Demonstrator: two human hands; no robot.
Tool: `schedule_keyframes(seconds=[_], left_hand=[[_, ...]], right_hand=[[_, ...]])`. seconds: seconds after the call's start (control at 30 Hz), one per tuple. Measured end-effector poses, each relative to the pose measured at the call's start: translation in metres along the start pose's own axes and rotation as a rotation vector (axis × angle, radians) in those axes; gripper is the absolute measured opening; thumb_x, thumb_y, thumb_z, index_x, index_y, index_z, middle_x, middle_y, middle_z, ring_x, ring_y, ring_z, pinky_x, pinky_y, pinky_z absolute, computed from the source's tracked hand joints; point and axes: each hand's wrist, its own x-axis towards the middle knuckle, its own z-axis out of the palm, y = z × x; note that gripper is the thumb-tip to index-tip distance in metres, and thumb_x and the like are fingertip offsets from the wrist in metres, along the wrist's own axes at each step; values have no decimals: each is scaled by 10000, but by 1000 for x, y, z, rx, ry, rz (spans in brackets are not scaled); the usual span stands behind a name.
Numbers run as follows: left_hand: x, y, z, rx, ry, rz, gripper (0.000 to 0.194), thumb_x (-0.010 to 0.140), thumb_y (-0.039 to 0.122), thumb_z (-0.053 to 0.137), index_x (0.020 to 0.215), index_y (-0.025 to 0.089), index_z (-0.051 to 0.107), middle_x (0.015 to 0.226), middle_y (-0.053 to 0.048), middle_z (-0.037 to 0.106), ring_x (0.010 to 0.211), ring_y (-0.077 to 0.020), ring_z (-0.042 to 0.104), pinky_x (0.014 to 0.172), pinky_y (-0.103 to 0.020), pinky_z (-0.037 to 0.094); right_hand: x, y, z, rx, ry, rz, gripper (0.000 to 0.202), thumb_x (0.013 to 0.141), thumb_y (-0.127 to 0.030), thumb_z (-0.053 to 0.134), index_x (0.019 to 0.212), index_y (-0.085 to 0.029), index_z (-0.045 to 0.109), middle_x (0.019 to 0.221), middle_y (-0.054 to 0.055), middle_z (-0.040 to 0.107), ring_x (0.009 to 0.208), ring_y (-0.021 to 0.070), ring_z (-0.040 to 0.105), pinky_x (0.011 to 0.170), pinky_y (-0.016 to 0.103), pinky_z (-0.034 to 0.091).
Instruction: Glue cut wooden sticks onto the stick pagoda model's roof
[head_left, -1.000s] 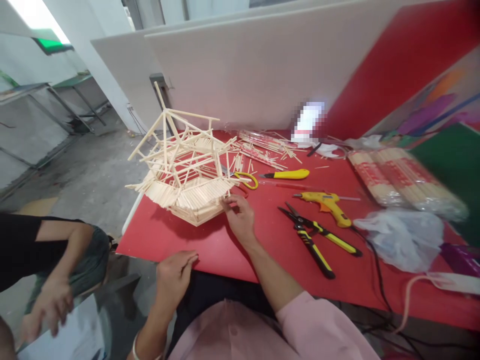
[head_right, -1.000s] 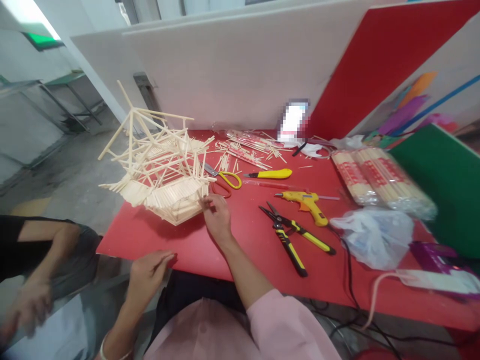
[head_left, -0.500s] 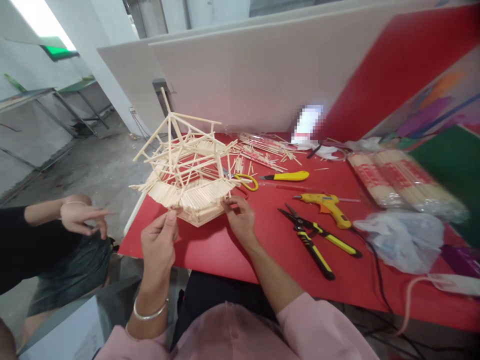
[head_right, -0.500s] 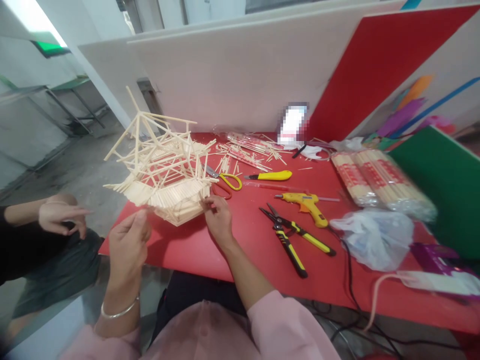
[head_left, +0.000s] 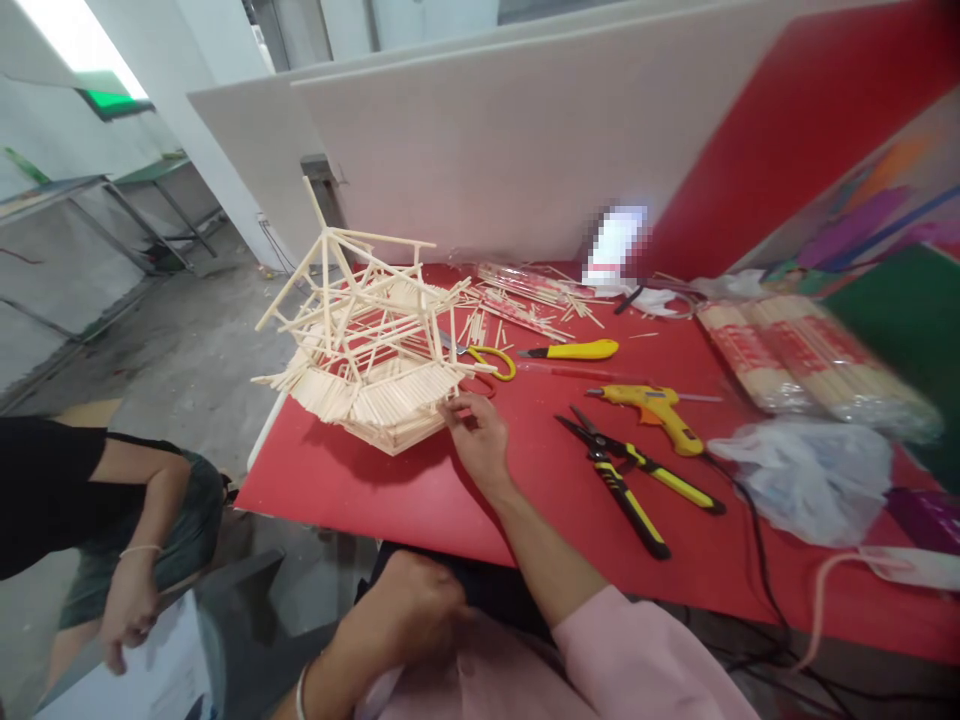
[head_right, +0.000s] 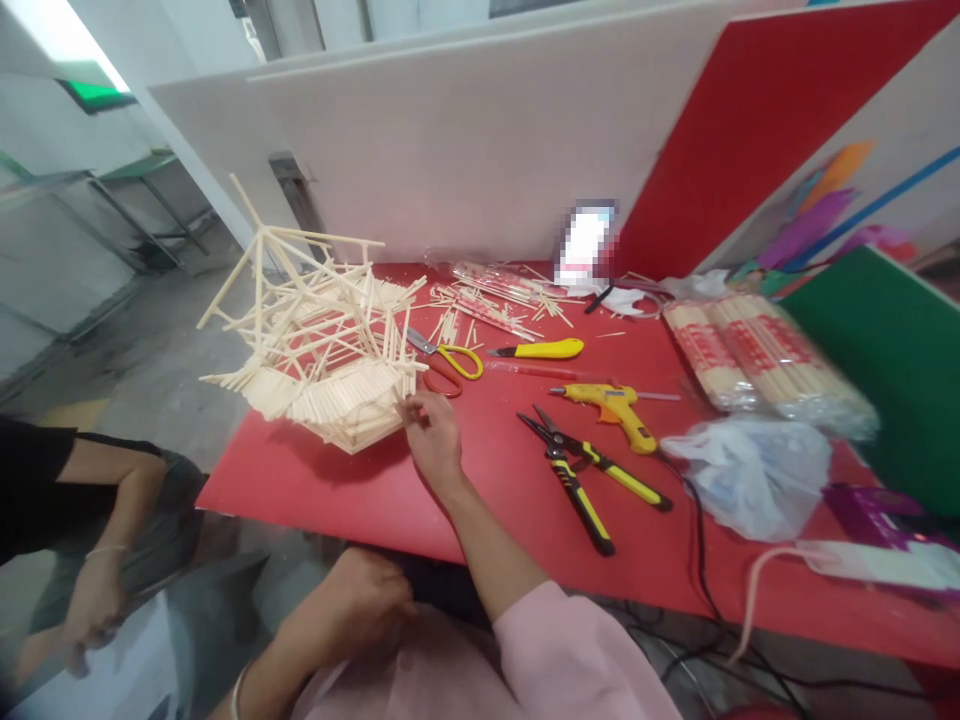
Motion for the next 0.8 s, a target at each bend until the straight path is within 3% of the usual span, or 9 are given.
schedule_keyframes(seconds=[0.13,0.23,0.3,0.4,0.47,0.53,0.63,0.7,0.8], left_hand=[[2,-11,-28,-124,296,-110,379,925,352,619,596,165,634,613,-27,628,589,-134,584,587,-252,461],[1,-26,-44,-198,503,-216,212,956,287,573,870,172,729,930,-82,719,842,-157,675,753,-249,517],[-1,-36,-47,-204,611,-296,182,960,239,559,934,182,730,841,-47,721,747,-129,670,695,-216,512],[-2,-49,-46,-155,819,-448,270,940,254,593,696,178,679,576,17,591,526,-94,550,565,-203,463],[1,-58,-46,-68,1032,-559,244,919,293,622,718,172,686,670,-11,606,608,-114,572,596,-223,481],[7,-68,-45,8,1194,-638,203,891,354,654,925,168,729,946,-86,652,857,-178,633,698,-270,528],[21,-84,-44,33,1217,-673,319,887,419,638,1080,179,722,1226,-153,595,1182,-272,560,925,-408,526],[30,-93,-42,10,1237,-673,310,899,438,612,1019,182,737,1265,-161,585,1245,-293,526,1006,-473,486],[39,-103,-44,-66,1320,-665,289,911,444,595,943,196,740,1271,-141,601,1238,-275,548,1037,-470,470]], right_hand=[[0,-1,0,3,11,-22,169,857,-367,670,777,-219,666,866,37,702,820,172,653,657,279,507],[0,-3,-1,9,12,-40,158,859,-356,673,781,-218,671,871,35,703,797,164,649,640,274,500],[-1,-5,-1,16,12,-50,142,856,-341,678,784,-218,673,871,34,703,789,160,646,638,273,498],[-2,-7,-1,30,10,-63,127,855,-324,679,783,-219,673,857,31,700,775,157,641,633,273,496],[-2,-9,-1,38,7,-72,117,851,-316,682,783,-222,674,843,28,696,760,155,635,624,273,497],[-3,-11,-1,48,4,-85,110,846,-311,689,780,-225,676,830,27,693,751,155,630,626,277,502],[-4,-16,0,71,-11,-106,104,837,-310,703,778,-228,682,810,26,690,744,157,629,647,291,518],[-5,-19,0,94,-32,-117,104,832,-312,712,775,-229,686,795,27,687,743,158,633,656,297,529],[-6,-25,-2,131,-85,-122,91,825,-316,715,803,-230,696,837,42,703,780,166,654,654,299,545]])
